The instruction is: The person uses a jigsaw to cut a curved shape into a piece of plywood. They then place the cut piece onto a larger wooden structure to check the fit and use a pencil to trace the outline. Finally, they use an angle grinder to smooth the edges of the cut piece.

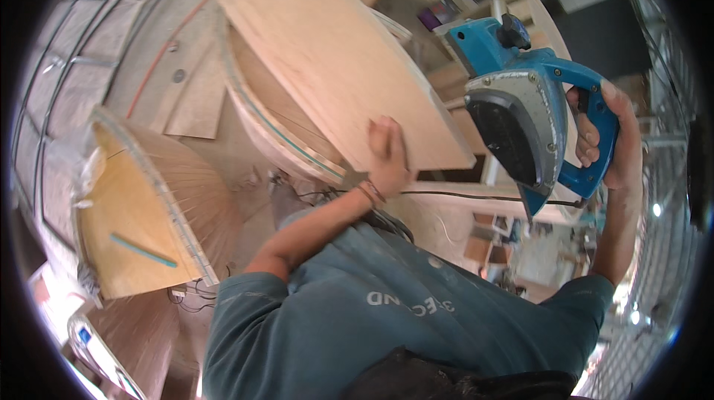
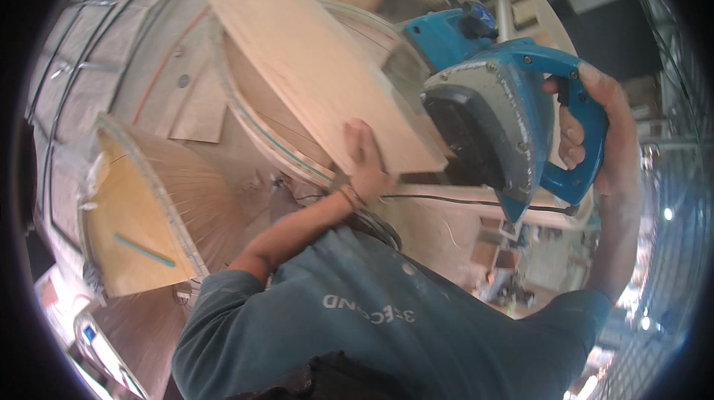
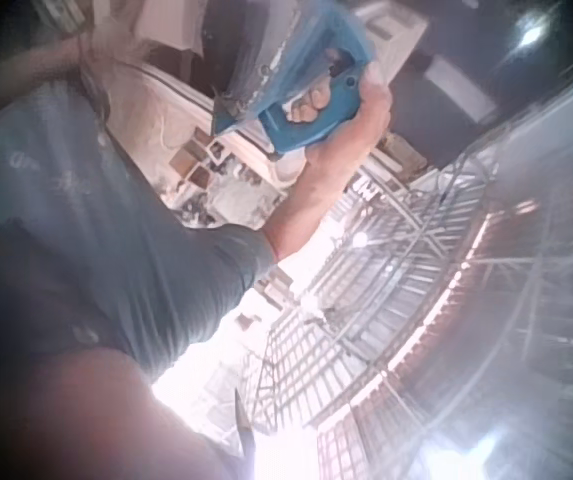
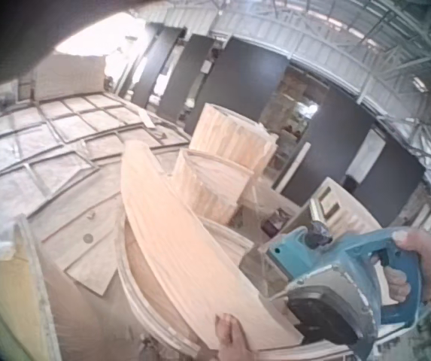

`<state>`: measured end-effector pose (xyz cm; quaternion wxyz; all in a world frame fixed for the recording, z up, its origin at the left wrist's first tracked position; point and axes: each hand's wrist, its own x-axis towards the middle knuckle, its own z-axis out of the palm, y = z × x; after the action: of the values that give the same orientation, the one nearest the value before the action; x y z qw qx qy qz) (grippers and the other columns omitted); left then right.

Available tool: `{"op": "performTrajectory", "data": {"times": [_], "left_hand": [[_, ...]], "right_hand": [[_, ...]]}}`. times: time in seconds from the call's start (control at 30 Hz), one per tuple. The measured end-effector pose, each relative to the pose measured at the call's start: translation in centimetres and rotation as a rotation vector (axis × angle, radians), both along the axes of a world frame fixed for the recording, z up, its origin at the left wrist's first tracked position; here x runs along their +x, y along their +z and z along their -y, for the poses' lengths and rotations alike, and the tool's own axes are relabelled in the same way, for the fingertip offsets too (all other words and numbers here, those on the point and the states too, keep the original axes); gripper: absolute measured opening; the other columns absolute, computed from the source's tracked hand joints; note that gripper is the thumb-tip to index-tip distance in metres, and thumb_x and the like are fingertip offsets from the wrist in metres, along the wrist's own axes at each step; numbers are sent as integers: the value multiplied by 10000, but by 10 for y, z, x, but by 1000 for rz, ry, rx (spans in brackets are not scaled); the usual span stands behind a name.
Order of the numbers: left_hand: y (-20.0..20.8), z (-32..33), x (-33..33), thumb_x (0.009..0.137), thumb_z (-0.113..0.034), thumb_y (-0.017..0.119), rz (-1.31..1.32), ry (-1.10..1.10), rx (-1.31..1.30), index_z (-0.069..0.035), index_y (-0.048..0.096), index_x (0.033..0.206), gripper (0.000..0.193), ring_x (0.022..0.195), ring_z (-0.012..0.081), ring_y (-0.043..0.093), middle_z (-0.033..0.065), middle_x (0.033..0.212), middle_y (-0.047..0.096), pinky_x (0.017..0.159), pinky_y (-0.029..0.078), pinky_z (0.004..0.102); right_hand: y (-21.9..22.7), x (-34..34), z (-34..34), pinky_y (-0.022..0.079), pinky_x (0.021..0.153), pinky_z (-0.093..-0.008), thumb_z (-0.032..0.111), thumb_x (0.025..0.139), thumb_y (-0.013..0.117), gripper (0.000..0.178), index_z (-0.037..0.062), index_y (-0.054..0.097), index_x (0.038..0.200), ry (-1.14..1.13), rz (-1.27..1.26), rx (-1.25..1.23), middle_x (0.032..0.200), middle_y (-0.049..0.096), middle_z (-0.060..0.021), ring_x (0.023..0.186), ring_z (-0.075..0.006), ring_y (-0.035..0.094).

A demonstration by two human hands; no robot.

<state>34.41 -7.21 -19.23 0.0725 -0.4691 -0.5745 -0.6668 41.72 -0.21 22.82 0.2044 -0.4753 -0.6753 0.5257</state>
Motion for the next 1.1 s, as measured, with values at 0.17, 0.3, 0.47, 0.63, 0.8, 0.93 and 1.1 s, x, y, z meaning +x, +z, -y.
{"op": "performTrajectory", "data": {"times": [0.17, 0.3, 0.47, 0.63, 0.8, 0.93, 1.1], "left_hand": [[9, 2, -5, 637, -97, 758, -34, 49, 31, 159, 199, 1524, 1079, 1477, 525, 180, 316, 1561, 170, 1199, 156, 711], [6, 5, -7, 826, -300, 762, -113, 30, -58, 173, 114, 1536, 1071, 1494, 534, 121, 328, 1586, 93, 1211, 153, 664], [5, 5, -8, 852, -320, 736, -123, 62, -42, 172, 122, 1533, 1040, 1486, 536, 140, 325, 1581, 104, 1203, 166, 678], [8, -2, -3, 773, -153, 684, -61, 99, 75, 168, 261, 1504, 903, 1487, 501, 208, 308, 1565, 205, 1215, 156, 679], [5, -2, -3, 787, -140, 670, -45, 116, 73, 173, 302, 1486, 850, 1490, 494, 217, 298, 1566, 222, 1221, 161, 663], [5, 1, -6, 758, -100, 673, -44, 85, 75, 176, 307, 1482, 858, 1486, 496, 226, 292, 1565, 227, 1219, 164, 665], [7, 1, -8, 737, -53, 680, -18, 26, 87, 170, 319, 1478, 853, 1479, 495, 236, 284, 1554, 239, 1215, 168, 668]], "right_hand": [[-4, 70, 26, 398, 372, -244, 479, 1026, 515, 513, -32, 553, 1022, -21, 82, -14, 522, 478, -24, 377, -110, 450], [-13, 88, 46, 378, 359, -258, 499, 992, 566, 529, -28, 522, 955, -60, 136, 24, 510, 469, -38, 361, -125, 432], [-27, 86, 53, 372, 356, -265, 509, 959, 621, 551, -31, 515, 937, -5, 185, 11, 503, 460, -44, 355, -127, 427], [-37, 82, 55, 391, 366, -261, 511, 955, 635, 553, -28, 513, 929, 21, 170, -8, 500, 454, -40, 359, -119, 434], [-35, 64, 54, 393, 370, -261, 501, 970, 620, 525, -11, 511, 916, 50, 171, -17, 499, 450, -27, 364, -107, 428], [-34, 39, 50, 398, 394, -264, 511, 963, 609, 529, -10, 533, 907, 18, 202, -21, 510, 476, -32, 386, -112, 456], [-34, 6, 40, 394, 408, -264, 506, 971, 588, 511, 0, 546, 909, 43, 196, -25, 523, 483, -29, 396, -112, 454]]}}
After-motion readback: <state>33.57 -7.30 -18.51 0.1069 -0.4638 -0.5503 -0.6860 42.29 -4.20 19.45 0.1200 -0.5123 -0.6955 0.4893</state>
